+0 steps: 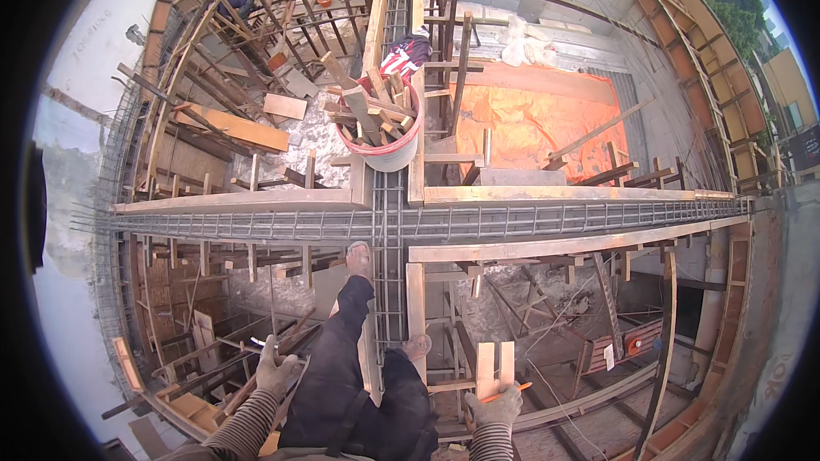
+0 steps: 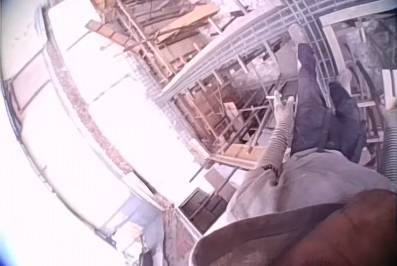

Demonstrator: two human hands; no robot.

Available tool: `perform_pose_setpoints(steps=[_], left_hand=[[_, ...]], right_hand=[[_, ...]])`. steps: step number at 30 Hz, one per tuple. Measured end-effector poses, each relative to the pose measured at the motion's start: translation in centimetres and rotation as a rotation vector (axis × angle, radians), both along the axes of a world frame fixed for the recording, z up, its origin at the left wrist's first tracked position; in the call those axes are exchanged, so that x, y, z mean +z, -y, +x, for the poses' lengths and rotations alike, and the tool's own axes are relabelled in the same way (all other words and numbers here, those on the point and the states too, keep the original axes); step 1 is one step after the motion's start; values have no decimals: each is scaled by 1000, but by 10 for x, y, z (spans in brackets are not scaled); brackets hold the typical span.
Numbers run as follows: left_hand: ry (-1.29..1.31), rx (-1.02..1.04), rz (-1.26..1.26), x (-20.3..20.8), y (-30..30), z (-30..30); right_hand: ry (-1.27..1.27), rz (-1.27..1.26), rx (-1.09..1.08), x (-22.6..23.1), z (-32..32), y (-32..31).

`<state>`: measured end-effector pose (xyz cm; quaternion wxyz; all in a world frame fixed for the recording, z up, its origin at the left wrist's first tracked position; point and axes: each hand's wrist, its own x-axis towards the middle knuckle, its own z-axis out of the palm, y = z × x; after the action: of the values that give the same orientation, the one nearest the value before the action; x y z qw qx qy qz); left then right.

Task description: The person measures a piece of wood with a tape measure, marks it with a pencil, and then saws the wood using a hand saw while working on a construction site frame.

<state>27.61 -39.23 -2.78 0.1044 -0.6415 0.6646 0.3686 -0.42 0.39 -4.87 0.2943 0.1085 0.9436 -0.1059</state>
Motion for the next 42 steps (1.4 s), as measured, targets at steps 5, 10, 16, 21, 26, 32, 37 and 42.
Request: perform_pose_setpoints(steps=[5,10,16,21,26,32,37,42], left_hand=[[-461,150,243,6,38,-150],[-894,155,291,69,89,-223],[-1640,2,671,180,188,-281],[-1657,404,1005,238,207,-325],[-1676,394,961,224,209,-372],[-1636,362,834,179,188,-417],[-1600,351,731,152,168,-445],[-1551,388,656,128,156,-462]], right_hand=[[-107,-399,406,20,-32,183],[-14,-302,559,36,-60,265],[208,174,68,18,-102,247],[249,153,-180,-12,-99,206],[438,194,-146,-17,-128,236],[481,166,-35,-51,-198,258],[441,79,97,-51,-249,287],[402,-74,301,-55,-283,321]])
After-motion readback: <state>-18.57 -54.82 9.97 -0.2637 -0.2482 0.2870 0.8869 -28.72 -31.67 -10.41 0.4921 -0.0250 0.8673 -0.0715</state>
